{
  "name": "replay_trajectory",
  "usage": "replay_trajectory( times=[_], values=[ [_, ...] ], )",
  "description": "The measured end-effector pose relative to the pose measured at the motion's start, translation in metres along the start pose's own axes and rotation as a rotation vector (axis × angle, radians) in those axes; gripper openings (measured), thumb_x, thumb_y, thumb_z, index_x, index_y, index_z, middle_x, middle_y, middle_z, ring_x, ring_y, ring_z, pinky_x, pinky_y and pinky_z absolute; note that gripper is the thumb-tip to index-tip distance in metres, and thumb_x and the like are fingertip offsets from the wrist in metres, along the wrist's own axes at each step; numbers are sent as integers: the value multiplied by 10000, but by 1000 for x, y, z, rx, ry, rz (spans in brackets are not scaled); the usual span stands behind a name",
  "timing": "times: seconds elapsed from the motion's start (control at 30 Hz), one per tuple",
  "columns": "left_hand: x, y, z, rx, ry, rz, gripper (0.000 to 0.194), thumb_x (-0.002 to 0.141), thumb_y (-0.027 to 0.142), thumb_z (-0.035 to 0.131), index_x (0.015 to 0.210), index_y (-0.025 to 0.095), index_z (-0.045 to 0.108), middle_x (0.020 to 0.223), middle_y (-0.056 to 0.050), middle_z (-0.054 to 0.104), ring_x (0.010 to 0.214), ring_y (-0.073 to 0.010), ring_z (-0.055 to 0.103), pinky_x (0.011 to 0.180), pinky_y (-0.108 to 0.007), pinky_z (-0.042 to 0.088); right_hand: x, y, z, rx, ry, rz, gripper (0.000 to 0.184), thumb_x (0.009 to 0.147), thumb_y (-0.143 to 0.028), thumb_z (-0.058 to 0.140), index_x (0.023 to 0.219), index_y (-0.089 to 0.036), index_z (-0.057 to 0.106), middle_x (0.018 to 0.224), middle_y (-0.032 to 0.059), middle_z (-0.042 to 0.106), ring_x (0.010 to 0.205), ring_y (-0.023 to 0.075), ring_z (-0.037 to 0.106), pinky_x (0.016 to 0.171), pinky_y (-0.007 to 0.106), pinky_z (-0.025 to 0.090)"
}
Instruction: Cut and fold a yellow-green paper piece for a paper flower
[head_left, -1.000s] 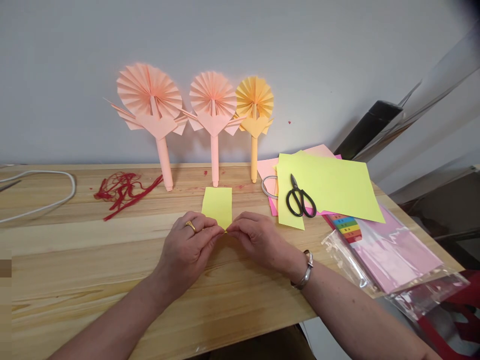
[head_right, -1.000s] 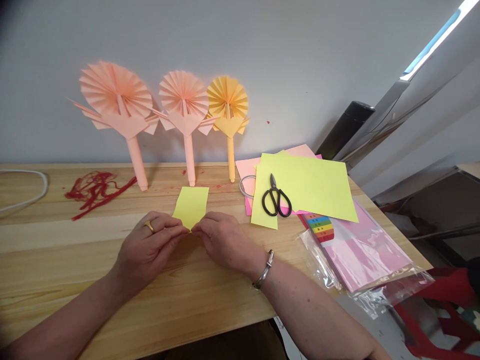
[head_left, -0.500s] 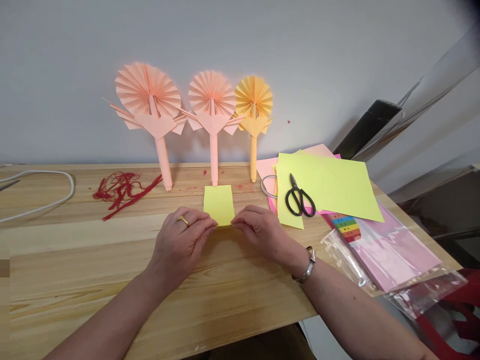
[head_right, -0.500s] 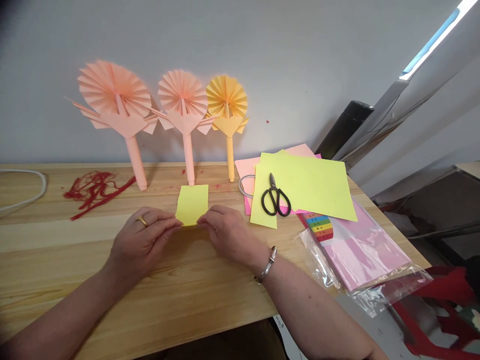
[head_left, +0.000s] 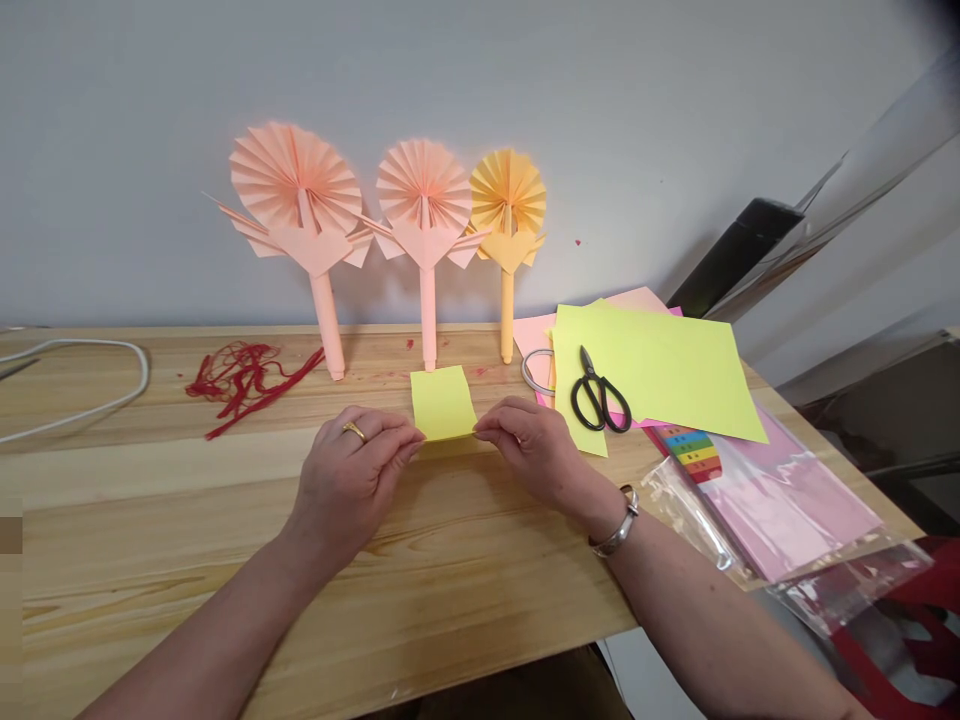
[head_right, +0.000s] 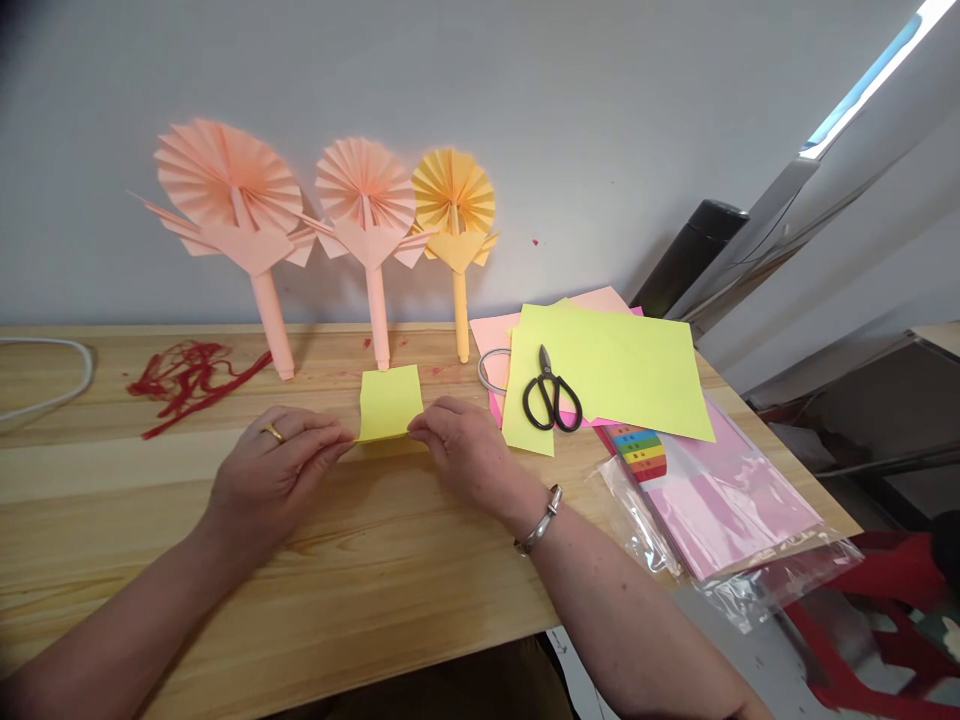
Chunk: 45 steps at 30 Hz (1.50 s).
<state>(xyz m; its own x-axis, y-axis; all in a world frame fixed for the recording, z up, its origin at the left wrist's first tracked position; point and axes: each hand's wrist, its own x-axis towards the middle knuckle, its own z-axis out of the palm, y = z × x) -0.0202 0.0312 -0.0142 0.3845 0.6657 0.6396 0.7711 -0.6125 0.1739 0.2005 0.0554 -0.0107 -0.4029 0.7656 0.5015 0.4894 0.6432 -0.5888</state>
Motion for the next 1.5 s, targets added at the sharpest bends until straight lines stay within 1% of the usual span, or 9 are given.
replay_trajectory(
  times=[0.27, 0.5, 0.7, 0.93, 1.1, 1.2, 1.33, 1.5],
  values=[
    [2, 4, -1, -47, 31, -21, 72, 814, 140, 581, 870, 159, 621, 831, -73, 642, 771, -206, 542, 701, -370, 462, 1, -1, -2, 2, -4, 11, 129, 840, -114, 550, 778, -141, 661, 768, 51, 657, 708, 134, 600, 662, 234, 476],
    [-2, 11, 3, -93, -48, 6, 142, 816, 134, 564, 922, 177, 648, 842, -59, 660, 806, -212, 554, 710, -367, 467, -6, -6, 6, 2, -103, -9, 160, 860, -116, 515, 835, -156, 667, 813, 49, 649, 734, 135, 593, 666, 234, 473],
    [-2, 17, 5, -128, -41, 31, 145, 807, 99, 569, 902, 177, 646, 811, -50, 646, 774, -194, 537, 688, -355, 465, -8, -12, 8, 10, -130, -65, 169, 875, -137, 505, 861, -157, 672, 796, 48, 641, 708, 126, 584, 645, 221, 462],
    [-2, 18, 7, -129, -42, 75, 160, 793, 59, 565, 896, 167, 622, 804, -50, 643, 763, -185, 534, 690, -357, 455, -7, -13, 9, 12, -174, -61, 173, 884, -147, 498, 866, -151, 670, 805, 52, 641, 720, 126, 582, 654, 219, 460],
    [-3, 14, 6, -107, -52, 45, 125, 802, 89, 559, 873, 168, 626, 804, -56, 659, 753, -190, 546, 686, -362, 450, -6, -7, 7, 17, -150, -35, 162, 867, -118, 506, 855, -150, 664, 820, 50, 645, 740, 130, 586, 678, 226, 466],
    [-3, 9, 6, -89, -50, 18, 113, 810, 119, 557, 873, 177, 631, 814, -55, 668, 754, -195, 559, 689, -362, 453, -4, -6, 5, 7, -121, -3, 155, 852, -102, 522, 827, -150, 666, 805, 45, 649, 731, 131, 591, 665, 225, 468],
    [-1, 6, 4, -75, -25, -4, 105, 819, 135, 548, 850, 179, 639, 802, -53, 672, 744, -196, 567, 680, -353, 459, 0, -3, 1, -1, -77, 9, 145, 837, -97, 542, 786, -151, 667, 770, 41, 649, 701, 127, 592, 647, 223, 471],
    [0, 5, 3, -74, 15, -32, 86, 821, 155, 558, 844, 177, 638, 795, -52, 664, 731, -192, 570, 668, -340, 466, 2, 1, -1, -17, -39, 31, 125, 829, -132, 569, 787, -172, 680, 772, 35, 666, 700, 130, 606, 653, 229, 474]
  ],
)
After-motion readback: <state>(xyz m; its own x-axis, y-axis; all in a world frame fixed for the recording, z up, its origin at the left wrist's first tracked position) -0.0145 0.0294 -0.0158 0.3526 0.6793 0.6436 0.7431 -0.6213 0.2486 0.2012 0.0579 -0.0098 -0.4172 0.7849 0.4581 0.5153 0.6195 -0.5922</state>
